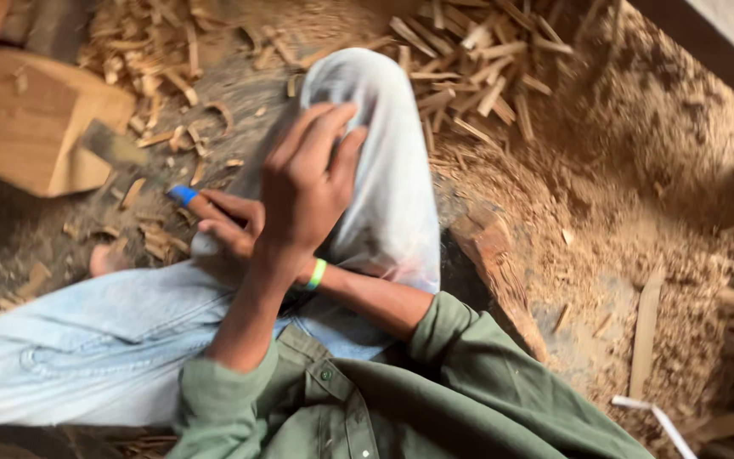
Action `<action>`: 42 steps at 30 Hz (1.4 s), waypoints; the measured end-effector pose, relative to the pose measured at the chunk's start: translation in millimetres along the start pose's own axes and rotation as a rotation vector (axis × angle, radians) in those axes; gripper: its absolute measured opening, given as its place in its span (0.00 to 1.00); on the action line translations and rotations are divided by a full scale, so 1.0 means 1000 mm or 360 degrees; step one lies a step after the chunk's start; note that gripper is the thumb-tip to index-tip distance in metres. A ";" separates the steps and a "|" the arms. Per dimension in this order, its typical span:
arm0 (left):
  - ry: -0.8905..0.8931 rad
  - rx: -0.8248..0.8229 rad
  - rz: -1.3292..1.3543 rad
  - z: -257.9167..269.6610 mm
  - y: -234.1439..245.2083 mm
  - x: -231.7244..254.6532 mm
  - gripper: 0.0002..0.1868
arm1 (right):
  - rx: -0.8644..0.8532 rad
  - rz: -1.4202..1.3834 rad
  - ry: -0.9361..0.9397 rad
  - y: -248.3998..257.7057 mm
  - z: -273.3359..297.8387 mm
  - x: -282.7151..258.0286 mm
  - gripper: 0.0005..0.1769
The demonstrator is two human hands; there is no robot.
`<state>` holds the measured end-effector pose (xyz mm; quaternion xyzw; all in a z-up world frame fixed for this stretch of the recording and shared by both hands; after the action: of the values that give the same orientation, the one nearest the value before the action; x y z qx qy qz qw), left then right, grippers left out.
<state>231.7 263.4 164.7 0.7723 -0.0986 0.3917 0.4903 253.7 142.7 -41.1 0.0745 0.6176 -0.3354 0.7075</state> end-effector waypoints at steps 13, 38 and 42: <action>-0.0414 -0.1230 -0.1484 -0.100 -0.350 -0.071 0.06 | -0.0078 -0.0195 -0.0133 0.011 -0.013 -0.044 0.31; 0.0041 -0.1426 -0.0017 -0.091 -0.277 -0.031 0.05 | -0.0016 -0.0044 -0.0194 0.002 -0.006 -0.028 0.35; 0.0063 -0.1673 0.0498 -0.086 -0.266 -0.011 0.08 | -0.0036 -0.0022 -0.0199 -0.002 -0.006 -0.029 0.35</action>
<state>323.1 465.7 -5.8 0.3920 -0.3855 0.3723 0.7477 247.2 155.8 -15.4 0.0412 0.5764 -0.3373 0.7432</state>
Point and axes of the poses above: each hand's wrist, its own z-axis away from the middle knuckle, its own y-axis out of the back of the hand, x = y × z, the point moved 7 cm from there along -z, towards the middle knuckle, and after that the axes turned 10 degrees about -z, right-handed, at the moved point
